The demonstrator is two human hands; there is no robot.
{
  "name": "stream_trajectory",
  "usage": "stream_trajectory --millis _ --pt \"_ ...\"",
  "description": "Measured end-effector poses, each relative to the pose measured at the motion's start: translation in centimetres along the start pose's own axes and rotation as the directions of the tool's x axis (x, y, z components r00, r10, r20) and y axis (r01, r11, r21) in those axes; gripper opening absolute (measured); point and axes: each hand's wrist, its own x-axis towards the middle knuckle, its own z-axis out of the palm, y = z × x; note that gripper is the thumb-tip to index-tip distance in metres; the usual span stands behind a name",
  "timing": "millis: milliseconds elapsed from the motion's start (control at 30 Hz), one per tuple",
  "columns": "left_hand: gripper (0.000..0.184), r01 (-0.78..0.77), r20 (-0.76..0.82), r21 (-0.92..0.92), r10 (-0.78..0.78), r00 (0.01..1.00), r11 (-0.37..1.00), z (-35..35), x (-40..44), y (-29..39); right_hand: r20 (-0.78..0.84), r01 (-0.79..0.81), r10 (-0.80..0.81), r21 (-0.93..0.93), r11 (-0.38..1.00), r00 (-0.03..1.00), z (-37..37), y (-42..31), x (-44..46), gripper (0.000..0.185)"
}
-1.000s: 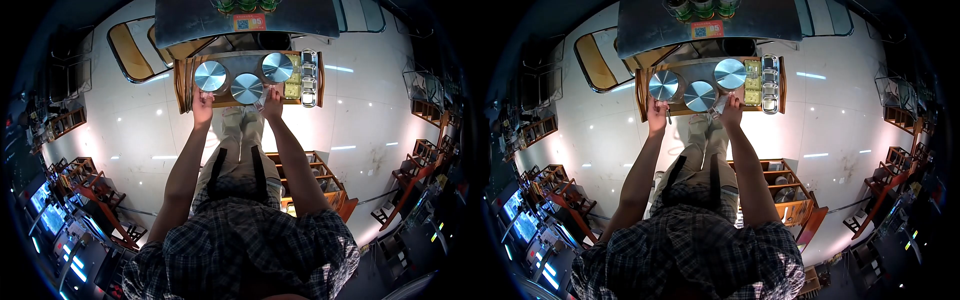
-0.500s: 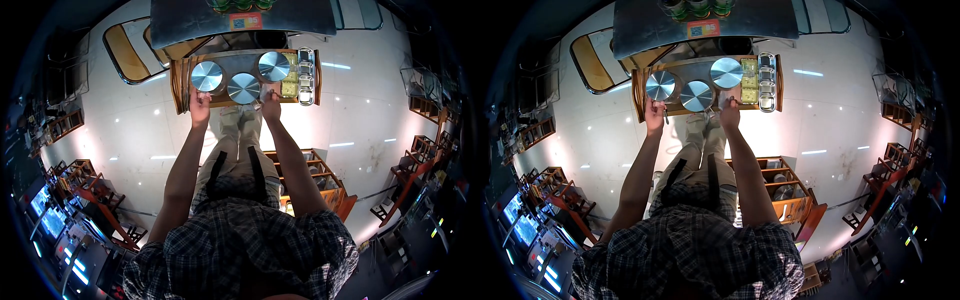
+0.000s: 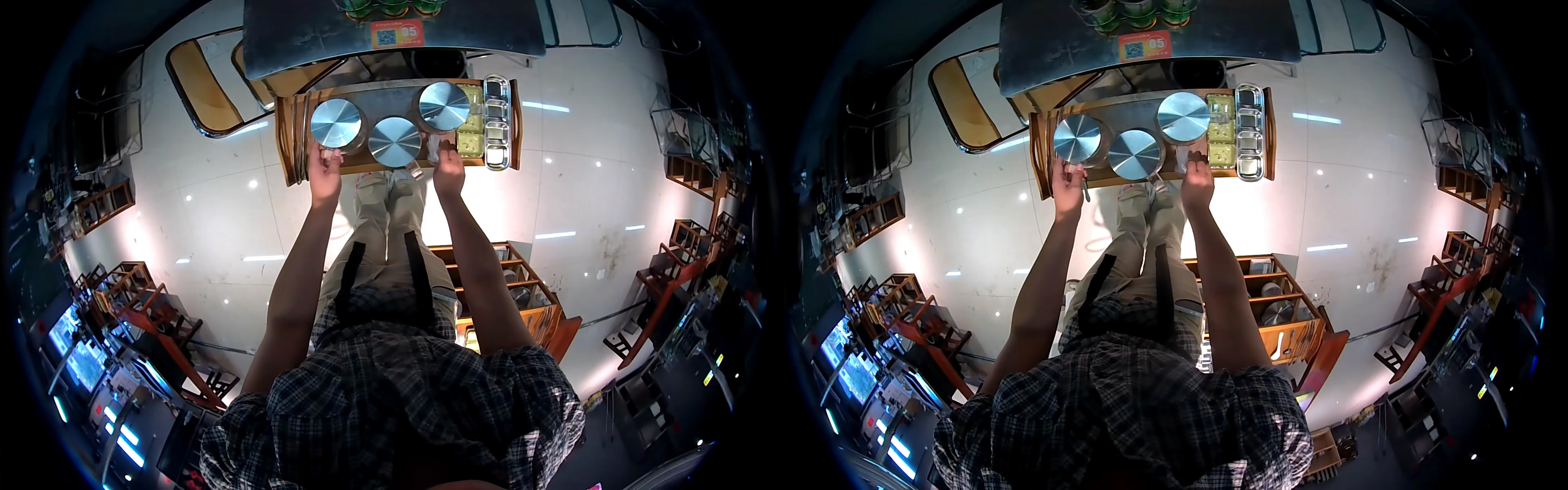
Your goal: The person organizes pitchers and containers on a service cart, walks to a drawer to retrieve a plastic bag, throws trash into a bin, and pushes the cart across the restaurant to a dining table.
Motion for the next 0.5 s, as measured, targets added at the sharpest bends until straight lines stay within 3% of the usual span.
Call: stream_trajectory --millis 33,100,300,333,367,467,500 --pt "0.048 0.010 0.003 0.008 -0.011 1.000 1.000 0.0 0.0 0.1 0.000 0.000 0.000 0.002 1.000 1.000 0.0 -0.1 0.2 0.025" --pt "0.047 0.020 0.006 0.015 -0.020 1.000 1.000 0.1 0.0 0.1 -0.071 0.048 -0.053 -0.076 0.996 0.996 -0.1 -0.2 0.7 0.008" --pt "0.049 0.054 -0.014 0.073 -0.053 0.999 0.996 0.0 -0.1 0.2 -0.006 0.024 -0.028 -0.319 0.948 1.000 0.7 0.0 1.3 0.002" --pt "0.049 0.044 -0.010 0.070 -0.043 0.999 0.997 -0.1 -0.2 -0.1 0.119 -0.017 0.050 -0.260 0.965 0.992 1.3 0.4 0.8 0.019" --pt "0.050 0.034 -0.005 0.065 -0.034 0.999 0.997 -0.2 -0.2 -0.3 0.118 -0.019 0.052 -0.261 0.965 0.992 1.9 0.7 0.3 0.019" --pt "0.052 0.030 0.000 0.067 -0.030 1.000 0.997 -0.3 -0.4 -0.4 0.223 0.014 -0.010 -0.017 1.000 0.975 2.6 0.8 -0.6 0.065" --pt "0.052 0.029 -0.004 0.064 -0.028 1.000 0.998 -0.3 -0.5 -0.5 0.224 0.020 -0.016 -0.017 1.000 0.975 2.3 0.5 -0.6 0.065"
